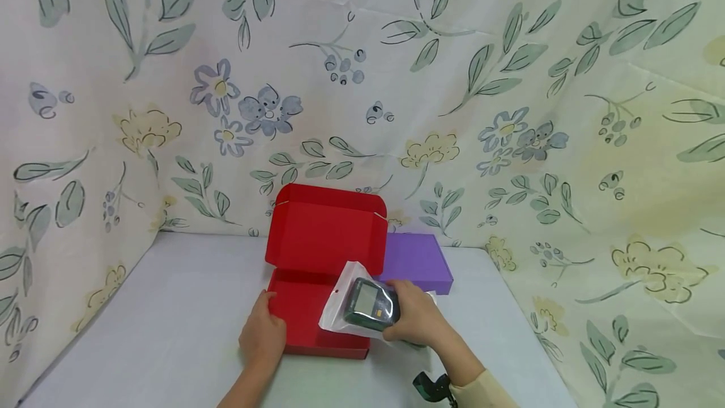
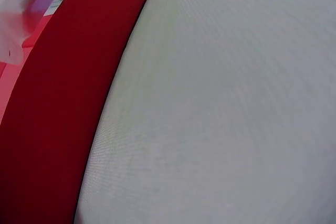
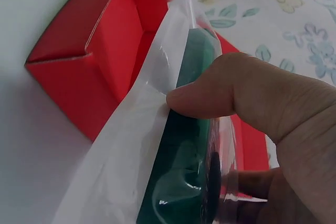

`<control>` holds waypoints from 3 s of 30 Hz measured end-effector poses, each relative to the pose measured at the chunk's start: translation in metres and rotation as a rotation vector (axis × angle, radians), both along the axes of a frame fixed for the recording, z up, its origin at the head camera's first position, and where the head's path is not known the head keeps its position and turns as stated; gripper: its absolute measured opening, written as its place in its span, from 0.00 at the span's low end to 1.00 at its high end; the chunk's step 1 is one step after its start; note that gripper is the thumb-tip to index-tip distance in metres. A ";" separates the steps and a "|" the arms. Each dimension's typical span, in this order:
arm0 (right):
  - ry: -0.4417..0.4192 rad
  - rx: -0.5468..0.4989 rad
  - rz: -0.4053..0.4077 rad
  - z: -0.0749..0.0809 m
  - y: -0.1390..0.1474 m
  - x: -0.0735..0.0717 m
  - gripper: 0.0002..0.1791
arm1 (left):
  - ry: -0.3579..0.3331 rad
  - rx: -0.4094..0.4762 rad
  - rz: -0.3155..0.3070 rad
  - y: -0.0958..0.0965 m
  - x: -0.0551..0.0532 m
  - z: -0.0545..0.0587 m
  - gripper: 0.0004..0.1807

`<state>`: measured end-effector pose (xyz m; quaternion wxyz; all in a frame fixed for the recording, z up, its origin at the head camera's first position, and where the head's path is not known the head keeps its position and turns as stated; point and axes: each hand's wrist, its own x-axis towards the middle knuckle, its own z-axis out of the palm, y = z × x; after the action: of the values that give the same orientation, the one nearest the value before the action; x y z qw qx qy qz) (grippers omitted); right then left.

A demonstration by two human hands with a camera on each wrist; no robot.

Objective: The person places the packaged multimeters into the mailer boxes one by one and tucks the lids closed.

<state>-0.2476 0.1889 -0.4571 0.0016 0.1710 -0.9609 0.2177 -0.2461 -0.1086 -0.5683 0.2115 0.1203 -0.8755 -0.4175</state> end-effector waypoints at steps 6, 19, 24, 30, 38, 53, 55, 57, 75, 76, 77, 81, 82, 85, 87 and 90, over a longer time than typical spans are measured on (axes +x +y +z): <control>-0.007 -0.002 0.023 -0.002 -0.011 -0.004 0.51 | -0.002 -0.009 -0.005 -0.001 0.001 0.001 0.27; -0.033 0.016 0.043 -0.007 -0.034 -0.013 0.51 | -0.028 0.011 -0.016 -0.003 0.001 -0.001 0.32; -0.051 0.002 0.050 -0.008 -0.042 -0.015 0.51 | -0.077 0.118 -0.038 -0.006 0.002 0.005 0.33; -0.063 0.010 0.054 -0.007 -0.053 -0.017 0.51 | -0.135 0.316 -0.105 -0.010 0.003 0.010 0.33; -0.055 0.049 0.078 -0.011 -0.069 -0.021 0.50 | -0.148 0.447 -0.138 -0.013 0.002 0.013 0.29; -0.053 0.107 0.109 -0.020 -0.093 -0.036 0.51 | -0.148 0.530 -0.155 -0.013 0.006 0.023 0.29; -0.054 0.109 0.113 -0.020 -0.096 -0.038 0.51 | -0.148 0.529 -0.161 -0.014 0.006 0.023 0.29; -0.050 0.109 0.121 -0.020 -0.099 -0.040 0.51 | -0.148 0.529 -0.165 -0.014 0.006 0.022 0.29; -0.078 0.139 0.159 -0.036 -0.122 -0.055 0.49 | -0.158 0.540 -0.174 -0.016 0.001 0.018 0.26; -0.073 0.144 0.162 -0.038 -0.122 -0.056 0.49 | -0.157 0.540 -0.175 -0.016 0.001 0.018 0.26; -0.072 0.146 0.164 -0.039 -0.122 -0.056 0.49 | -0.153 0.538 -0.173 -0.016 0.001 0.018 0.26; -0.071 0.152 0.172 -0.040 -0.123 -0.057 0.49 | -0.148 0.537 -0.168 -0.015 0.000 0.019 0.25; -0.072 0.150 0.171 -0.040 -0.123 -0.057 0.49 | -0.150 0.537 -0.169 -0.015 0.000 0.019 0.25; -0.078 0.140 0.163 -0.039 -0.123 -0.056 0.49 | -0.150 0.536 -0.173 -0.015 0.000 0.018 0.25; -0.082 0.130 0.160 -0.039 -0.123 -0.055 0.49 | -0.149 0.531 -0.175 -0.015 0.000 0.017 0.25; -0.106 0.104 0.159 -0.043 -0.124 -0.055 0.49 | -0.156 0.536 -0.180 -0.015 0.002 0.018 0.25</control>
<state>-0.3027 0.0654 -0.5000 -0.0757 0.2349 -0.9530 0.1758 -0.2443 -0.1236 -0.5505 0.0666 0.1256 -0.7548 -0.6404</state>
